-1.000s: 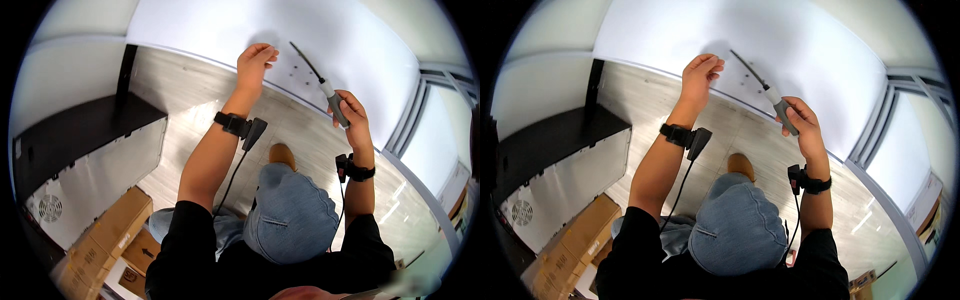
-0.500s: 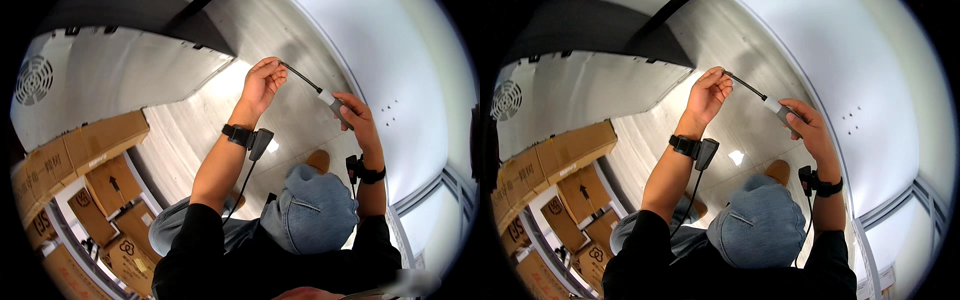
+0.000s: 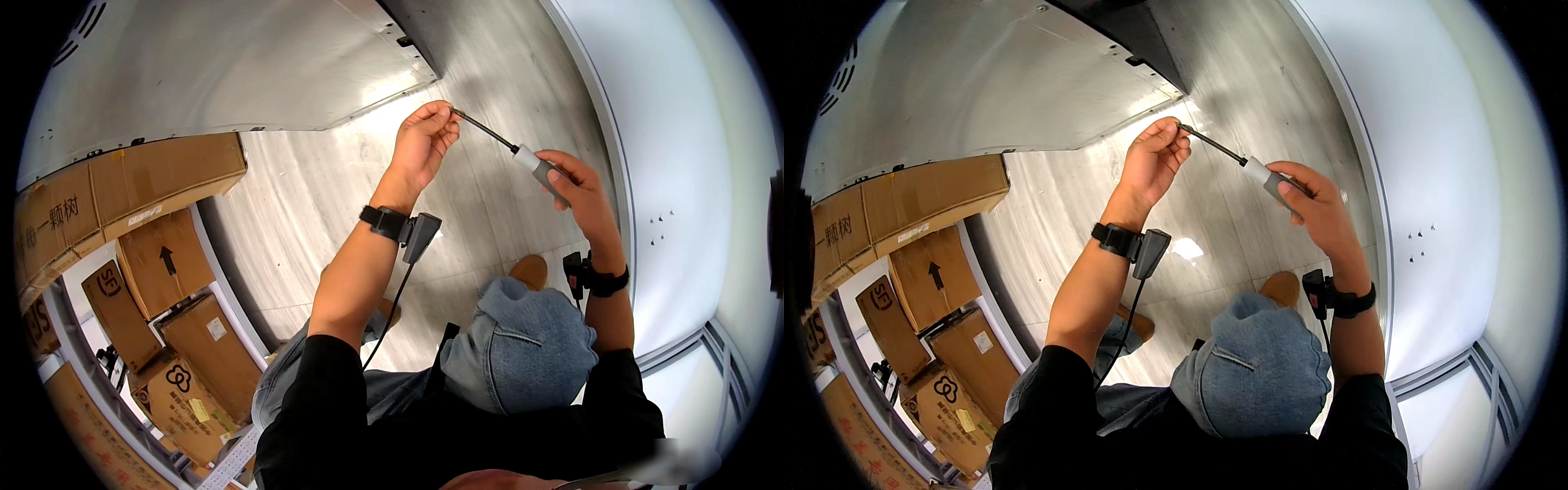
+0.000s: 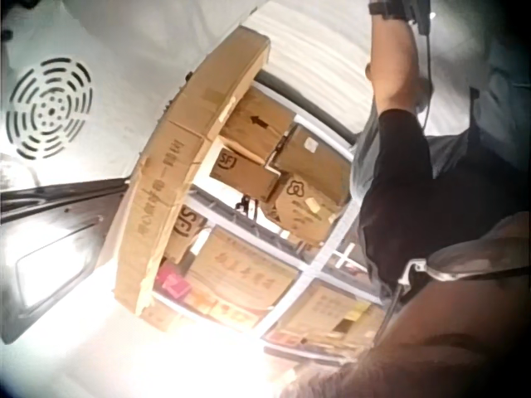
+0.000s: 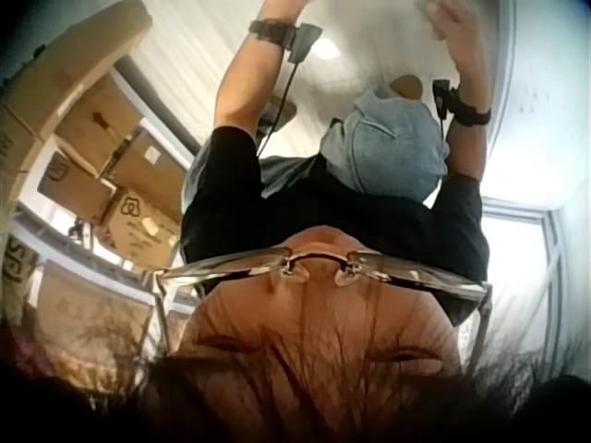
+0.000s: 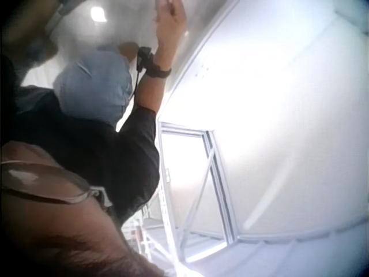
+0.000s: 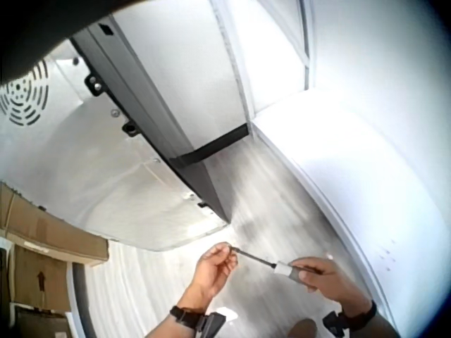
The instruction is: The person uses a screwdriver to tighten screws on the back panel of a large white appliance. They systematically move from one screw to the next, securing the panel in place.
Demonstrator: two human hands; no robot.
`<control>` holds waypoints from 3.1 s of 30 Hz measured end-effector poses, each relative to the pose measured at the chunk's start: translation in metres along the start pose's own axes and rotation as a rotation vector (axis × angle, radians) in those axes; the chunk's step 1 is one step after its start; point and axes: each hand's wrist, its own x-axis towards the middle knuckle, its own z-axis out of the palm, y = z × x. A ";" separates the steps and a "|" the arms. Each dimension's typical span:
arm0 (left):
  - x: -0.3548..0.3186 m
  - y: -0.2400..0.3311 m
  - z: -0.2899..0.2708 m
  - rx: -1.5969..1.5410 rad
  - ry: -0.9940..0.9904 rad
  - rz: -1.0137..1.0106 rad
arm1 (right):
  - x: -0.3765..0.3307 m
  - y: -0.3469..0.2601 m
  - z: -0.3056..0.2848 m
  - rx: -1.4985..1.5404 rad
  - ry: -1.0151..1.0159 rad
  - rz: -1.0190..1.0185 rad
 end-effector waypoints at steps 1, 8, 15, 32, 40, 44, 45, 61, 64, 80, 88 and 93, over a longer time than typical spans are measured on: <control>0.001 0.003 -0.003 0.020 0.019 0.005 | 0.004 -0.002 0.002 -0.020 -0.004 -0.004; 0.002 0.017 -0.018 0.034 0.135 0.013 | 0.017 -0.013 0.037 -0.312 0.060 -0.254; 0.017 0.051 -0.001 0.085 0.208 0.069 | 0.043 0.002 0.068 -0.053 -0.130 -0.152; 0.020 0.102 0.035 0.147 0.129 0.139 | 0.055 -0.036 0.107 0.277 -0.395 -0.138; 0.025 0.102 0.036 0.097 0.161 0.124 | 0.059 -0.038 0.109 0.334 -0.393 -0.135; 0.027 0.102 0.036 0.110 0.177 0.121 | 0.060 -0.042 0.109 0.350 -0.411 -0.081; 0.028 0.102 0.034 0.119 0.176 0.126 | 0.060 -0.042 0.110 0.356 -0.417 -0.071; 0.014 0.112 0.038 0.294 0.104 0.096 | 0.055 -0.049 0.114 0.557 -0.428 0.052; 0.016 0.112 0.037 0.343 0.141 0.097 | 0.058 -0.028 0.123 0.440 -0.254 -0.005; 0.008 0.114 0.043 0.501 0.145 0.100 | 0.048 -0.040 0.121 0.745 -0.345 0.126; 0.013 0.109 0.040 0.553 0.209 0.140 | 0.051 -0.036 0.119 0.829 -0.378 0.191; 0.005 0.109 0.048 0.539 0.089 0.076 | 0.055 -0.029 0.111 1.014 -0.554 0.159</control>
